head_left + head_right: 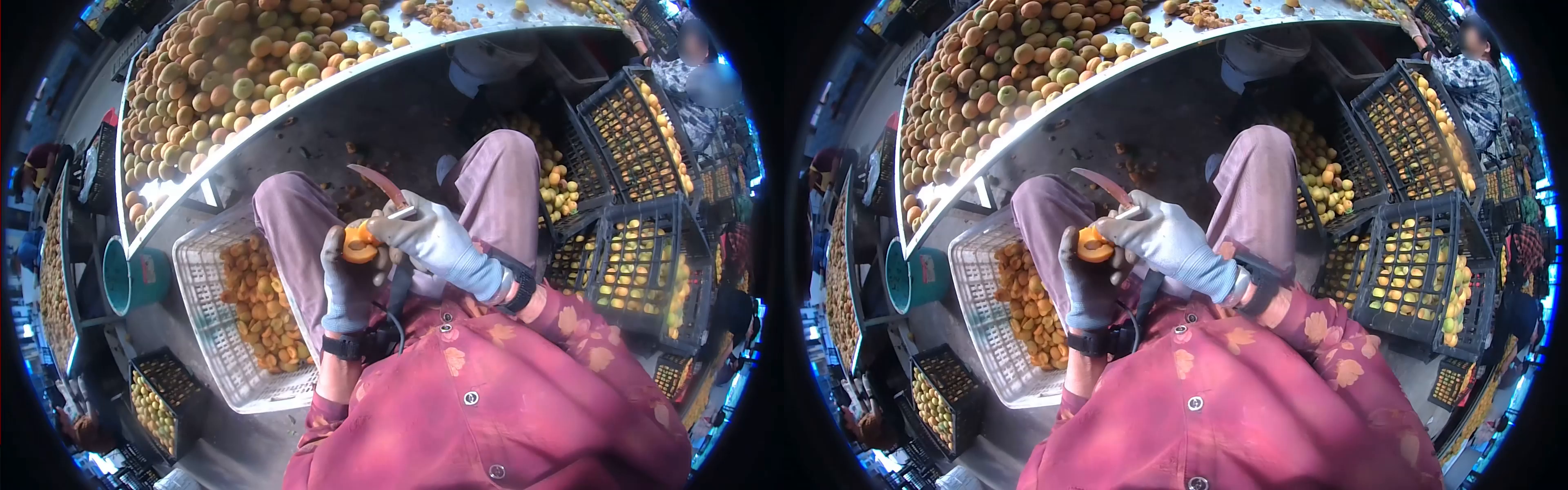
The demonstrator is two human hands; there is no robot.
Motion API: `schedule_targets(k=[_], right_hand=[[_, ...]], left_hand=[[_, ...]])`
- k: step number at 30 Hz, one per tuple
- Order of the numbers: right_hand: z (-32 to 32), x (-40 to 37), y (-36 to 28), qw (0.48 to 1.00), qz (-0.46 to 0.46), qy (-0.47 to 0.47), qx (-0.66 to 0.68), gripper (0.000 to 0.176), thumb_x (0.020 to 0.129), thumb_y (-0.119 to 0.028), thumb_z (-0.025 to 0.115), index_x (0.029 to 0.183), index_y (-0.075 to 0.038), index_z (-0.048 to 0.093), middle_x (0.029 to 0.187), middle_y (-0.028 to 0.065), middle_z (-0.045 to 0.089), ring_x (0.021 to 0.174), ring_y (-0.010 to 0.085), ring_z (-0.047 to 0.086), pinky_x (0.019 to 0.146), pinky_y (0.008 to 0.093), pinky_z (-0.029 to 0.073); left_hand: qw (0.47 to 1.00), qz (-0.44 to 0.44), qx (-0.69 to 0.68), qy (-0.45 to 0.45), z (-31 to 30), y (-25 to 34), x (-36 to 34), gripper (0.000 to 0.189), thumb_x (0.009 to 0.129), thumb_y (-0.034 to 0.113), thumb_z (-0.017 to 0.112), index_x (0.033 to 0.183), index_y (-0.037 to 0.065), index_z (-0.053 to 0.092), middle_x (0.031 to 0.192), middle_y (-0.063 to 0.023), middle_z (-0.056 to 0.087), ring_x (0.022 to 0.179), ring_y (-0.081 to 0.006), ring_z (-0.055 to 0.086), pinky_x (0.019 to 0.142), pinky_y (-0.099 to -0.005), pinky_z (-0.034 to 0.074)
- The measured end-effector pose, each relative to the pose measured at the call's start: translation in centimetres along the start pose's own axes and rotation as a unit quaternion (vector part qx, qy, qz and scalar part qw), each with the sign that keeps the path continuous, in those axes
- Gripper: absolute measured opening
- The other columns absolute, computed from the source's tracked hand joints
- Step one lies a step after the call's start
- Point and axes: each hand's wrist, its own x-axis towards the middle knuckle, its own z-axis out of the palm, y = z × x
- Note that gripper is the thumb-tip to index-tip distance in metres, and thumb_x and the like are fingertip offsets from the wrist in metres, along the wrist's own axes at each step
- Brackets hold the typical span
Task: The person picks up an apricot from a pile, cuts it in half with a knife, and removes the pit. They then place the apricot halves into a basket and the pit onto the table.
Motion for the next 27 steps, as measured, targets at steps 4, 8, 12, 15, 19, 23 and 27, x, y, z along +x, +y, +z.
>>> schedule_targets(k=[4,8,12,15,19,23,27], right_hand=[[1.1,0.8,-1.9,0.996,0.031,0.031,-0.08,0.023,0.089,-0.019,0.071,0.098,-0.001,0.062,0.076,0.0011,0.063,0.061,0.0076,0.06,0.049,0.0216,0.046],[0.8,1.7,-2.8,0.988,-0.022,0.148,-0.036,0.019,0.087,-0.021,0.071,0.093,-0.004,0.068,0.069,-0.0008,0.063,0.047,0.0018,0.051,0.04,0.016,0.036],[4.0,2.7,-2.4,0.963,-0.262,-0.069,-0.003,0.048,0.088,-0.021,0.072,0.129,0.0,0.055,0.104,0.0124,0.07,0.088,0.0128,0.069,0.066,0.0225,0.054],[7.1,1.8,-2.9,0.857,-0.401,-0.053,-0.32,0.058,0.089,-0.015,0.07,0.139,0.001,0.045,0.108,0.0038,0.065,0.078,0.0064,0.063,0.066,0.0182,0.051],[6.6,1.0,-5.6,0.984,-0.18,-0.001,0.018,0.03,0.094,-0.009,0.056,0.122,0.002,0.06,0.076,0.0041,0.065,0.052,0.0013,0.052,0.042,0.0145,0.041],[6.7,1.4,-4.5,0.979,-0.192,0.049,0.044,0.025,0.096,-0.011,0.056,0.117,0.001,0.063,0.079,0.004,0.065,0.058,0.0049,0.057,0.047,0.0166,0.048],[7.5,2.3,-2.1,0.978,-0.174,0.078,0.086,0.024,0.098,-0.015,0.058,0.116,-0.001,0.064,0.086,0.0053,0.067,0.069,0.0092,0.063,0.055,0.0195,0.054]], left_hand=[[0.986,0.034,0.046,0.155,2.9,0.3,-1.0,0.065,0.093,0.058,0.041,0.119,-0.001,0.053,0.071,-0.0082,0.053,0.05,-0.0143,0.044,0.048,-0.0234,0.035],[0.998,0.065,0.01,-0.019,2.7,1.7,-1.9,0.08,0.088,0.056,0.051,0.138,-0.005,0.04,0.077,-0.0094,0.055,0.05,-0.0124,0.043,0.051,-0.0231,0.036],[0.991,0.133,0.001,0.012,-1.3,1.1,-3.1,0.073,0.09,0.044,0.056,0.143,-0.001,0.034,0.11,-0.0141,0.057,0.087,-0.0193,0.058,0.076,-0.0308,0.048],[0.944,0.223,0.21,0.126,0.6,0.9,-3.2,0.061,0.079,0.013,0.06,0.137,0.003,0.044,0.133,-0.0126,0.052,0.125,-0.0259,0.051,0.105,-0.0457,0.043],[0.978,0.086,-0.19,0.027,-0.3,1.7,-3.4,0.073,0.073,0.013,0.063,0.14,-0.002,0.039,0.123,-0.0152,0.056,0.108,-0.0229,0.059,0.093,-0.0326,0.049],[0.986,0.066,-0.137,-0.068,-1.0,1.6,-2.6,0.077,0.074,0.02,0.063,0.143,-0.003,0.037,0.112,-0.0177,0.06,0.077,-0.0167,0.056,0.066,-0.0237,0.045],[0.992,0.087,-0.09,0.033,0.0,0.9,-2.7,0.062,0.089,0.03,0.055,0.14,-0.002,0.041,0.107,-0.0144,0.061,0.073,-0.0172,0.056,0.06,-0.0252,0.045]])
